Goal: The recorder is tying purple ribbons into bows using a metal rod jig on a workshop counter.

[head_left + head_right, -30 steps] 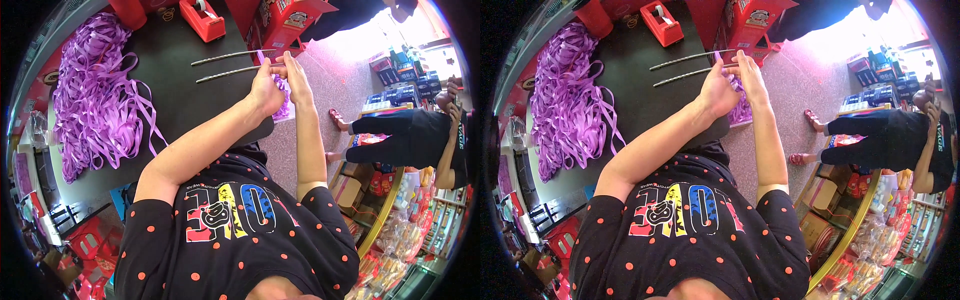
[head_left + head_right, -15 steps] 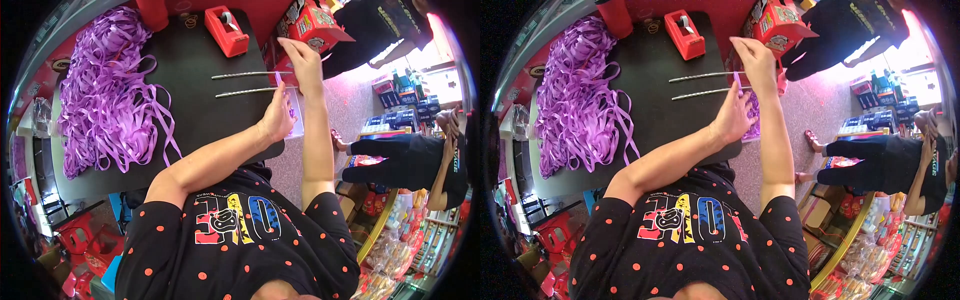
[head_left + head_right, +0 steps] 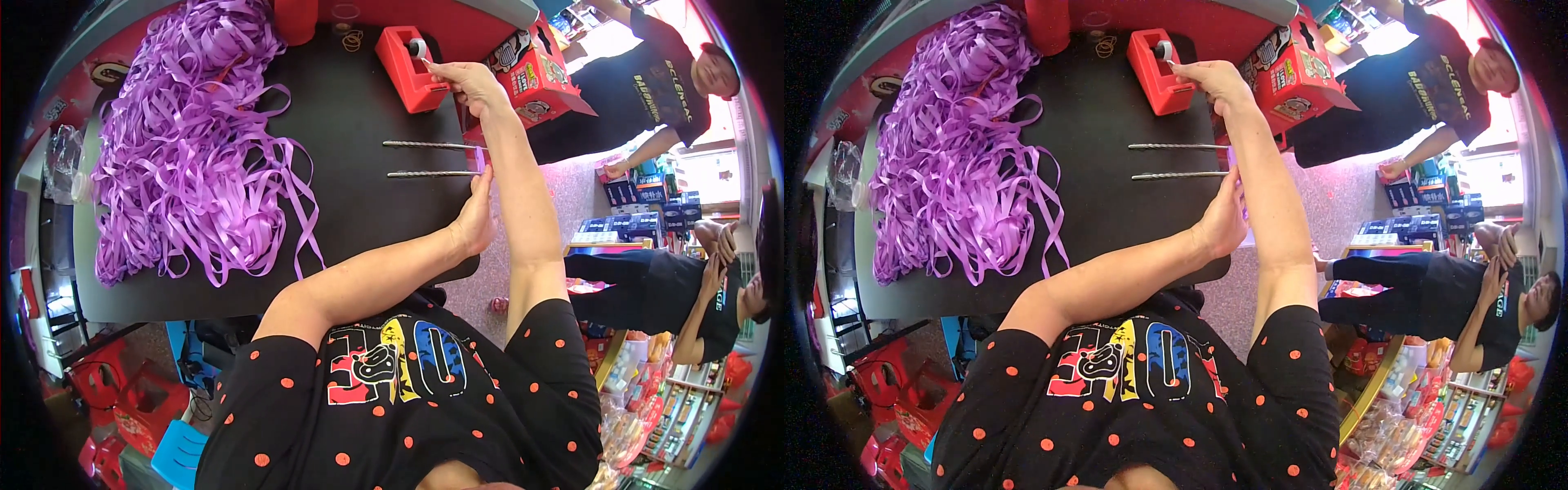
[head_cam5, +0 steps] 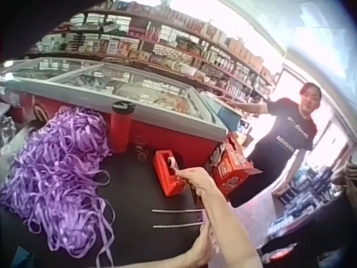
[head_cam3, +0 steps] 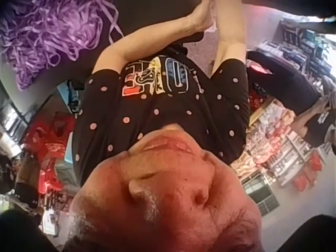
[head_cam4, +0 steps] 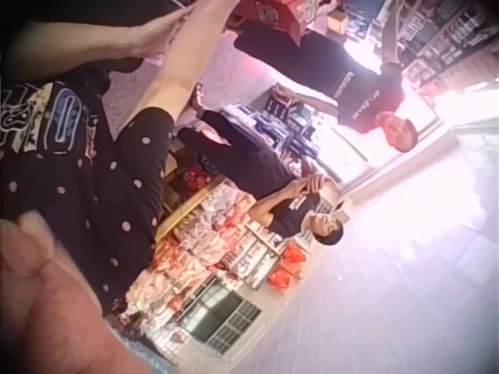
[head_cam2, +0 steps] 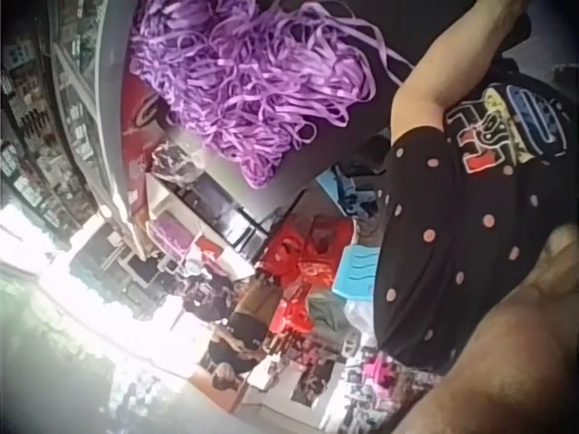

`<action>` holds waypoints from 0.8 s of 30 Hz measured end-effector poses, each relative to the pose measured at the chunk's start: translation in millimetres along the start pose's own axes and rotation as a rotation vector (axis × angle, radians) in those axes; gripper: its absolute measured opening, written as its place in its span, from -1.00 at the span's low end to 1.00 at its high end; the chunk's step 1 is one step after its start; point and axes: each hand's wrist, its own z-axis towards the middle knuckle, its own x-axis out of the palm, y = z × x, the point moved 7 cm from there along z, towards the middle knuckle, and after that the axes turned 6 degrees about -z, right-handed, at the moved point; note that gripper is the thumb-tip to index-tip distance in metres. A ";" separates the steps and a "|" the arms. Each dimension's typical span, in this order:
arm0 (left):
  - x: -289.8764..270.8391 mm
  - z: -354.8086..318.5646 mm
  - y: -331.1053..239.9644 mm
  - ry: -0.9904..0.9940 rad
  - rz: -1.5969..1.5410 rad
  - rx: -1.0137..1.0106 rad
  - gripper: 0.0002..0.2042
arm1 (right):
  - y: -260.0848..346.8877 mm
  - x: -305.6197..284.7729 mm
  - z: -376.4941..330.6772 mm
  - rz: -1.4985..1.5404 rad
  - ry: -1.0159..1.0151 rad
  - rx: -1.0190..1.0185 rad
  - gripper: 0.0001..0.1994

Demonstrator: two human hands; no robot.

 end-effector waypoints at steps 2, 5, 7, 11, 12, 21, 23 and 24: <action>-4.1 -0.5 0.9 -0.141 -0.005 -0.006 -0.38 | -3.8 -1.1 2.5 0.101 0.001 0.028 -0.79; 0.1 -1.7 -2.3 -0.098 0.048 0.045 -0.34 | -9.8 -4.0 5.2 0.202 0.063 0.059 -0.82; -1.9 -1.8 -1.0 -0.111 0.046 0.018 -0.31 | -5.8 -9.8 1.6 0.320 0.083 0.043 -0.82; -5.6 -8.6 -0.4 -0.335 0.035 0.006 -0.24 | -1.7 -17.7 -14.6 0.336 0.111 0.000 -0.81; -7.4 -9.7 -0.9 -0.335 0.036 0.002 -0.24 | -4.1 -18.4 -19.4 0.260 0.124 -0.018 -0.79; 2.0 -1.7 -5.1 -0.033 -0.040 0.053 -0.41 | -44.6 0.1 -31.7 0.282 0.087 0.033 -0.79; 15.1 -6.4 -6.8 0.062 -0.110 -0.005 -0.45 | -44.1 -0.9 -32.4 0.233 0.007 0.020 -0.81; 18.4 -8.8 -9.0 0.059 -0.110 -0.006 -0.45 | -44.2 1.4 -33.1 0.236 0.007 0.022 -0.81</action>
